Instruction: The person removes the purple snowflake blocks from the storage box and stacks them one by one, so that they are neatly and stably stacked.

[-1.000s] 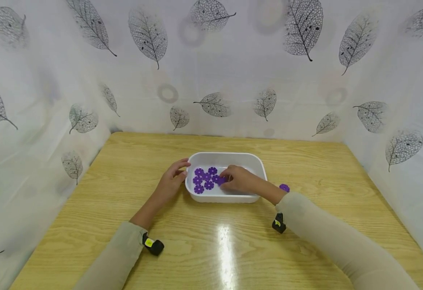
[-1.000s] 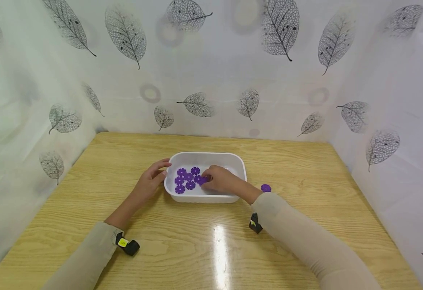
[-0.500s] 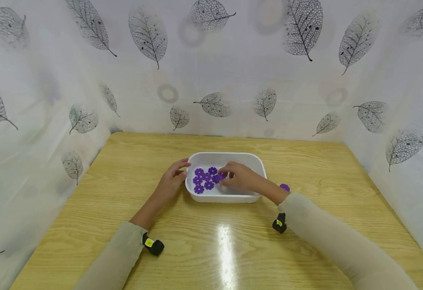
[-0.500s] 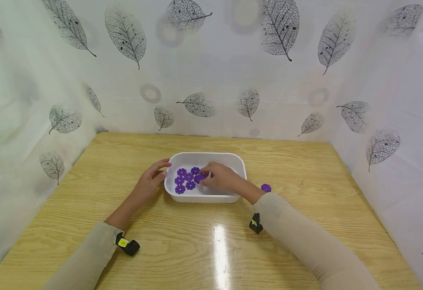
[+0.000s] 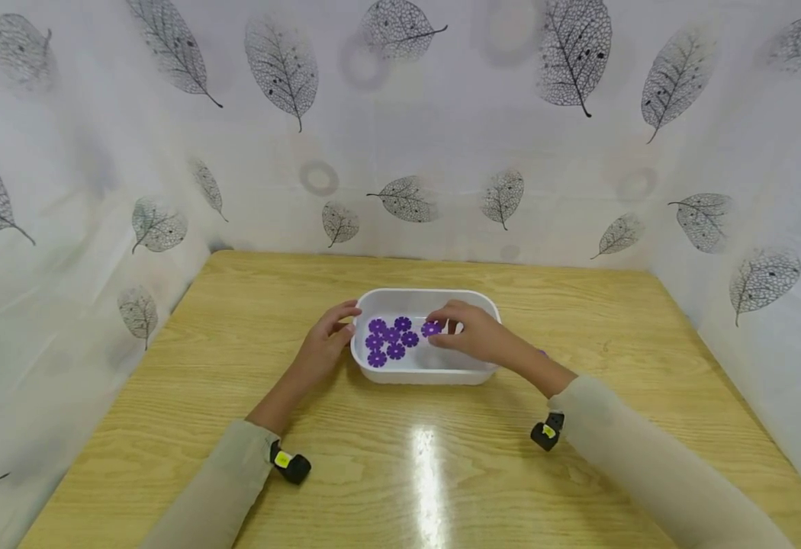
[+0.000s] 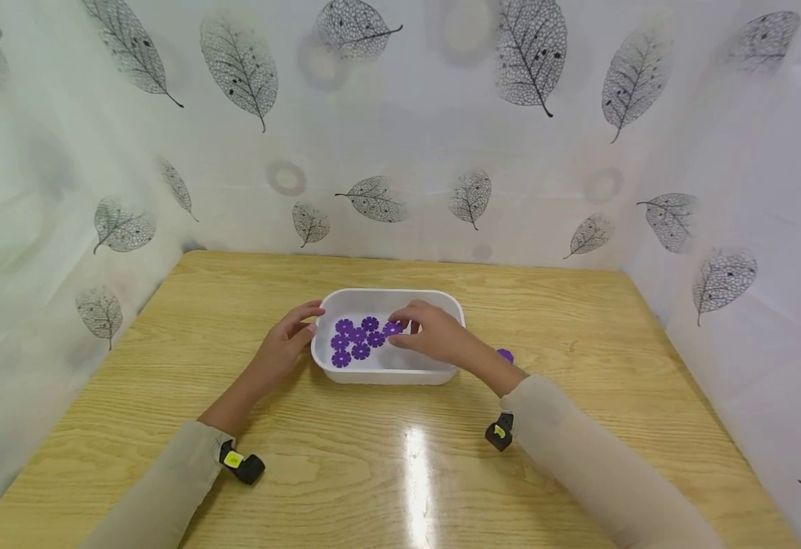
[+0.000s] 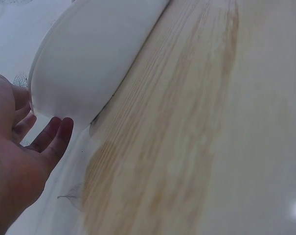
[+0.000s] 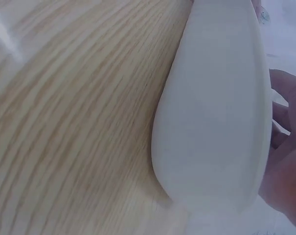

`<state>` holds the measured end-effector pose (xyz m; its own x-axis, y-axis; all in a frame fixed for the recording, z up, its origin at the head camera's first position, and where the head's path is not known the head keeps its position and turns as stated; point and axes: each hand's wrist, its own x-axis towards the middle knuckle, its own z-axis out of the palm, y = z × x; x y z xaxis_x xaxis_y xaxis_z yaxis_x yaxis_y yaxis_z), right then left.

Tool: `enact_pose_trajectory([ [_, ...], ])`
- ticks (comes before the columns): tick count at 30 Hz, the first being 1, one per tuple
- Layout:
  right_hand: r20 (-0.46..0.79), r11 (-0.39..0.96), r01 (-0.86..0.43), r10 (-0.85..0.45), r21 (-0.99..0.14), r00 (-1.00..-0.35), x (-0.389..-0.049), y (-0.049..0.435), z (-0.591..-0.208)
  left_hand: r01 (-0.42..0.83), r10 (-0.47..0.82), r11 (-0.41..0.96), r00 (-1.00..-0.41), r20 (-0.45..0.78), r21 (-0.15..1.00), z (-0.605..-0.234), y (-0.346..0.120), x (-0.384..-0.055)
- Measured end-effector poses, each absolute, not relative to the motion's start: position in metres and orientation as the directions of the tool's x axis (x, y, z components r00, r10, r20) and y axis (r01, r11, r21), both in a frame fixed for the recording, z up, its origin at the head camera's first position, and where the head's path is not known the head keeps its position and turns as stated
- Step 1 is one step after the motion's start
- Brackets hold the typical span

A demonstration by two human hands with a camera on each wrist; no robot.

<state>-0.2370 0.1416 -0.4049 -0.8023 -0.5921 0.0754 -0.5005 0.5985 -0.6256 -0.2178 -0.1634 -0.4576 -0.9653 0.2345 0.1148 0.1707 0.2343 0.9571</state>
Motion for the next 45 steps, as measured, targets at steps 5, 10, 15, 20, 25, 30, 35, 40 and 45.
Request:
enact_pose_trajectory([
  [5,0.093,0.589,-0.496,-0.581,-0.637,-0.809,-0.234,0.152,-0.402,0.165,0.23,0.235,-0.967,0.111,0.958,-0.459,-0.164,-0.217],
  [10,0.125,0.58,-0.502,-0.567,-0.642,-0.814,-0.23,0.166,-0.397,0.156,0.223,0.248,-0.97,0.1,0.956,-0.458,-0.164,-0.217],
  [15,0.124,0.611,-0.473,-0.524,-0.634,-0.843,-0.223,0.18,-0.392,0.171,0.227,0.259,-0.967,0.112,0.951,-0.451,-0.161,-0.216],
  [20,0.126,0.626,-0.442,-0.483,-0.642,-0.867,-0.216,0.197,-0.389,0.213,0.251,0.279,-0.957,0.143,0.936,-0.43,-0.157,-0.205],
  [25,0.119,0.639,-0.396,-0.431,-0.659,-0.894,-0.209,0.218,-0.388,0.236,0.257,0.289,-0.953,0.162,0.928,-0.422,-0.156,-0.198],
  [30,0.106,0.668,-0.346,-0.372,-0.659,-0.922,-0.202,0.239,-0.385,0.238,0.253,0.285,-0.953,0.167,0.928,-0.422,-0.155,-0.198],
  [35,0.087,0.706,-0.301,-0.323,-0.642,-0.942,-0.196,0.258,-0.389,0.204,0.251,0.269,-0.959,0.136,0.941,-0.423,-0.156,-0.2],
  [40,0.071,0.74,-0.273,-0.293,-0.614,-0.954,-0.191,0.274,-0.395,0.181,0.247,0.26,-0.962,0.116,0.949,-0.439,-0.159,-0.21],
  [45,0.079,0.757,-0.271,-0.28,-0.595,-0.957,-0.188,0.284,-0.401,0.192,0.243,0.256,-0.961,0.129,0.947,-0.454,-0.163,-0.217],
])
